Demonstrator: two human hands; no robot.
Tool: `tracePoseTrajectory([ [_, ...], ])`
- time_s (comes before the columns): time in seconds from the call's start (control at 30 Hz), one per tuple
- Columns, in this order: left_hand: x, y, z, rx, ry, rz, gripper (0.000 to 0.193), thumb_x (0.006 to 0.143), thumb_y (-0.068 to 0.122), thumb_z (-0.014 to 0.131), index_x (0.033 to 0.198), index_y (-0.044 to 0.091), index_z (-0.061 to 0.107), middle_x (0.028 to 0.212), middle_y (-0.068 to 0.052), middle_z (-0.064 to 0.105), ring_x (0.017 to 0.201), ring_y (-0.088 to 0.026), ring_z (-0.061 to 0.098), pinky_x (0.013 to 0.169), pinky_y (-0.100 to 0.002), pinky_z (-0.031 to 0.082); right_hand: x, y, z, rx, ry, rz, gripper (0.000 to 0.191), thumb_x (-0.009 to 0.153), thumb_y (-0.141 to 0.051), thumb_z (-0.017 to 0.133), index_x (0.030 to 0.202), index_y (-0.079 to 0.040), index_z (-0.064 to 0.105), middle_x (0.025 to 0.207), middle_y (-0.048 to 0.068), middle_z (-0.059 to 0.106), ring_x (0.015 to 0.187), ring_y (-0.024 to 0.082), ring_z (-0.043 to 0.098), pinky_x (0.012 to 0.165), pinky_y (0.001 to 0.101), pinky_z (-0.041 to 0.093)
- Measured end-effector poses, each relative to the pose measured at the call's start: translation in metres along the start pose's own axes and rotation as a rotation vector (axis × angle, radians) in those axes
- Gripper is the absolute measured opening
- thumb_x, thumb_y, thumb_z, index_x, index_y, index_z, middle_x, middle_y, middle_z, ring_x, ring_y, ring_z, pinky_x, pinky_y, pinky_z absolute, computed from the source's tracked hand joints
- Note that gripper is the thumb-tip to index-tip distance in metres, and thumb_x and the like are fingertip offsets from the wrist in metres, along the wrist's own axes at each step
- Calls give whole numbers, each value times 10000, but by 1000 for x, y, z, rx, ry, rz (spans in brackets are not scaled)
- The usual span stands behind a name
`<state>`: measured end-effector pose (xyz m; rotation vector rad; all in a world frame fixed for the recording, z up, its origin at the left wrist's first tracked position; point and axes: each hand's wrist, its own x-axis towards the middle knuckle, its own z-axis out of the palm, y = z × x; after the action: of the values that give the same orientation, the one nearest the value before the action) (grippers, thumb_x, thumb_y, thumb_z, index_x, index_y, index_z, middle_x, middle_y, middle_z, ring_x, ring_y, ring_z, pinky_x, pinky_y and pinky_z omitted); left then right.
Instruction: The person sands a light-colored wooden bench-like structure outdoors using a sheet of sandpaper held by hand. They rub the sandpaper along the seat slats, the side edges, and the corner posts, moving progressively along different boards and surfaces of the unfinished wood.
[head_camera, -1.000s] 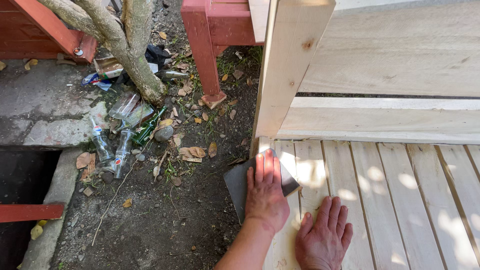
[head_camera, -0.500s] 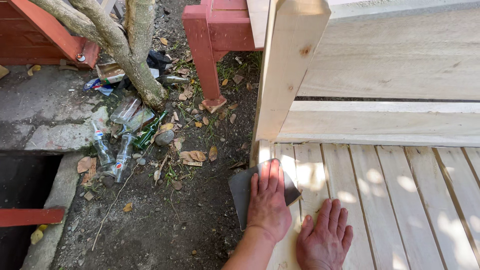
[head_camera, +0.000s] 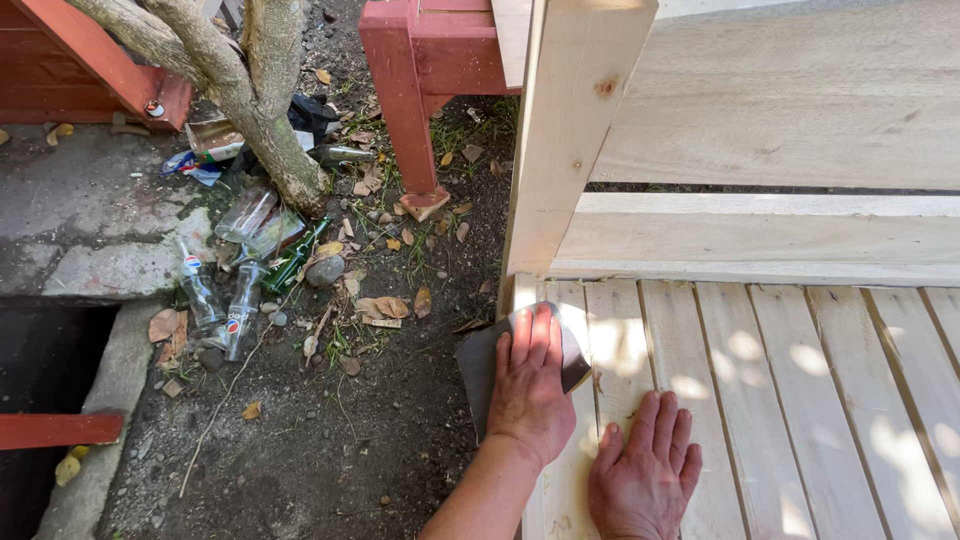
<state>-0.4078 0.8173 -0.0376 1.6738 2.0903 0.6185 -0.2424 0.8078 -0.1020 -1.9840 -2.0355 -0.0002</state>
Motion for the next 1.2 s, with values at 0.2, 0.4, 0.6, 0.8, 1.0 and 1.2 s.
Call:
tracePoseTrajectory([
  [0.2, -93, -4, 46, 224, 249, 244, 711, 974, 296, 511, 1560, -27, 272, 1700, -174, 126, 1577, -326, 13, 1194, -525, 66, 4, -1, 10, -64, 66, 34, 726, 928, -500, 418, 1581, -191, 343, 1668, 44, 307, 1552, 258, 256, 1245, 506, 165],
  [0.4, -19, -6, 9, -30, -66, 73, 805, 846, 104, 541, 1563, -65, 215, 1692, -166, 131, 1567, -317, 6, 1243, -508, 46, 1, -1, -2, 0, -9, 9, 740, 951, -481, 420, 1596, -134, 313, 1679, 91, 262, 1543, 297, 215, 1212, 524, 133],
  [0.6, -12, 12, -20, -164, -33, -105, 872, 793, 28, 595, 1561, -62, 192, 1687, -183, 76, 1573, -362, 10, 1260, -483, 61, 3, -9, -14, 12, -41, 19, 720, 974, -460, 401, 1597, -114, 304, 1684, 98, 255, 1554, 301, 200, 1222, 522, 125],
  [0.8, -85, 7, 7, -271, -105, 7, 989, 799, 88, 703, 1558, -79, 91, 1672, -284, -22, 1548, -453, -78, 1207, -507, 33, 5, -11, -13, -17, -42, 37, 731, 953, -468, 401, 1594, -131, 307, 1682, 85, 247, 1555, 287, 182, 1226, 505, 114],
  [1.0, 7, 9, -18, -570, 47, -298, 793, 993, 103, 541, 1623, 84, 60, 1738, -131, -18, 1577, -326, 170, 1235, -360, 213, 5, -7, -15, 3, -69, 19, 732, 969, -457, 395, 1601, -104, 284, 1691, 101, 225, 1554, 298, 163, 1218, 510, 95],
  [1.2, -100, 2, 34, -606, 36, -189, 1141, 745, 39, 755, 1587, 34, -15, 1662, -257, 35, 1504, -442, 198, 1207, -478, 266, 6, -10, -15, -12, -64, 20, 738, 971, -474, 392, 1599, -102, 282, 1685, 113, 223, 1550, 305, 157, 1217, 510, 87],
])
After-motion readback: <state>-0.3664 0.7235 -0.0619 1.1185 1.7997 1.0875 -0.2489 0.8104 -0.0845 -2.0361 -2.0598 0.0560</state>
